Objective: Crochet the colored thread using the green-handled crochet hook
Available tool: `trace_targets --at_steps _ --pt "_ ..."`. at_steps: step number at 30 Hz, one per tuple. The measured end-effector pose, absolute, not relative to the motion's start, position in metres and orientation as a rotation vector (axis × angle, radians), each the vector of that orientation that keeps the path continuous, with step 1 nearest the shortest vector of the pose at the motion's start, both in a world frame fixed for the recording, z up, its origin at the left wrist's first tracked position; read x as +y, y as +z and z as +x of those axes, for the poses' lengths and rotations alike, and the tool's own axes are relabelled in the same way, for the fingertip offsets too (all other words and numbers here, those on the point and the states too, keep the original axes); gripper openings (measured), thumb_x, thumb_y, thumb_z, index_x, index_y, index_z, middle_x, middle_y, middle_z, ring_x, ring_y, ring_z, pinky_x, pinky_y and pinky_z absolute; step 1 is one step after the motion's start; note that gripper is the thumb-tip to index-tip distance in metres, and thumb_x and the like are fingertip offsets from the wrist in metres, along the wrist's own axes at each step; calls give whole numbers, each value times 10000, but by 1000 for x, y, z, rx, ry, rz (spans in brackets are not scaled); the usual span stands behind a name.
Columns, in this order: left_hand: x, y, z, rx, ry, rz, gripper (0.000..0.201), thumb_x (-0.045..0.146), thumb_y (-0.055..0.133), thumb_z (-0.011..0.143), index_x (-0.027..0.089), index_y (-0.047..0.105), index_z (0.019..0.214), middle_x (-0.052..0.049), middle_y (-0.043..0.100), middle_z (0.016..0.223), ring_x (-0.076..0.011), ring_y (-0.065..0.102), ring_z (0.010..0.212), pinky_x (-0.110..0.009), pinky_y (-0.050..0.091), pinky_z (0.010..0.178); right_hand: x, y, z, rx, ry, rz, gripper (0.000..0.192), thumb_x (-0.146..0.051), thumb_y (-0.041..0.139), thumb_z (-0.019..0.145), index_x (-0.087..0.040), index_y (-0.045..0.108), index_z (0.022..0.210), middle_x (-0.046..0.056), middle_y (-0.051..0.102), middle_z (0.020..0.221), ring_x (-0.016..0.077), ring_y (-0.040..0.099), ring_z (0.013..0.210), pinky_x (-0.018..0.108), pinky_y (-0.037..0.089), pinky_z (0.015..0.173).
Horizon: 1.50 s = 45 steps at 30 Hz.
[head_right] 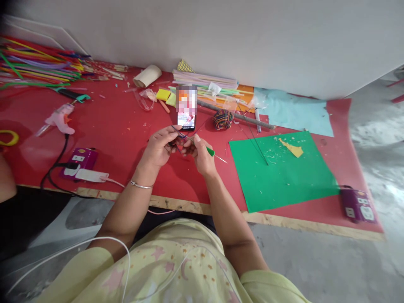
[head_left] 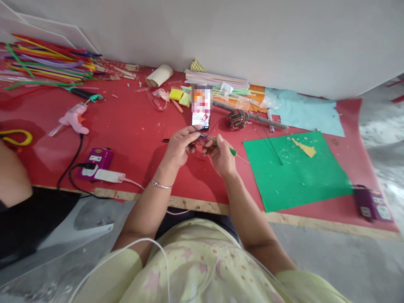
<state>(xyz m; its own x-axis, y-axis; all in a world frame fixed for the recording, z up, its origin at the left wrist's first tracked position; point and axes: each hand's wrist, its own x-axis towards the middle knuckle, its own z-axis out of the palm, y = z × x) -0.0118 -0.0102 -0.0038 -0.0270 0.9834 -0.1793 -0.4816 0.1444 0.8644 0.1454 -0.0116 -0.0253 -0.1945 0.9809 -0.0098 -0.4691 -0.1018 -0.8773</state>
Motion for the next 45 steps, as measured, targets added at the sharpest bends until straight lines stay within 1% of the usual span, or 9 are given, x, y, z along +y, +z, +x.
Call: trace_targets --at_steps 7,14,20,25,32,35,39,41,45 --pt "-10 -1 -12 966 1327 706 453 213 913 603 182 803 1041 23 722 793 -61 575 552 -187 383 445 -12 -24 145 -933 1581 -777 547 -768 738 889 -232 714 777 36 735 793 153 661 648 296 565 573" --pt "-9 -3 -15 918 1305 692 419 180 890 612 185 817 1025 28 697 806 -48 558 548 -184 398 454 -14 -25 144 -945 1610 -825 567 -798 711 883 -237 709 802 38 733 778 156 653 620 310 575 585" --pt "-10 -3 -14 959 1295 751 481 236 894 660 209 814 1133 12 736 833 -53 547 540 -191 303 427 -16 -23 143 -943 1593 -869 596 -832 700 865 -239 704 801 39 737 742 160 647 585 317 572 558" --pt "-10 -4 -15 950 1300 737 403 237 914 654 186 822 1043 16 707 763 -57 541 532 -197 360 456 -17 -24 144 -952 1584 -855 590 -813 694 886 -230 704 796 29 737 739 155 664 573 318 588 569" --pt "-10 -4 -18 912 1291 722 421 188 896 639 187 817 1053 16 711 781 -75 592 564 -203 418 489 -15 -24 144 -931 1649 -805 581 -791 737 857 -214 727 793 36 770 753 162 700 608 303 592 574" --pt "-10 -1 -18 907 1292 714 389 190 868 642 189 820 1027 22 692 777 -74 580 562 -209 418 487 -15 -25 144 -942 1665 -798 583 -802 749 830 -221 728 788 38 781 775 175 710 633 315 603 584" --pt "-9 -1 -16 945 1335 762 395 186 836 649 198 827 1043 34 665 757 -57 496 528 -210 353 459 -15 -29 145 -997 1653 -798 555 -770 730 876 -221 757 799 41 775 797 183 727 661 330 624 617" --pt "-10 -3 -13 1006 1398 850 427 174 818 680 215 835 1105 34 671 765 -62 484 549 -216 366 486 -16 -29 145 -1034 1607 -847 537 -747 715 908 -221 773 813 41 765 794 179 721 663 335 631 644" --pt "-11 -11 -7 1200 1542 1060 478 151 821 747 252 840 1214 13 722 815 -102 579 694 -232 478 653 -23 -24 142 -1118 1387 -968 516 -704 661 976 -223 774 831 37 744 798 173 705 704 337 629 724"
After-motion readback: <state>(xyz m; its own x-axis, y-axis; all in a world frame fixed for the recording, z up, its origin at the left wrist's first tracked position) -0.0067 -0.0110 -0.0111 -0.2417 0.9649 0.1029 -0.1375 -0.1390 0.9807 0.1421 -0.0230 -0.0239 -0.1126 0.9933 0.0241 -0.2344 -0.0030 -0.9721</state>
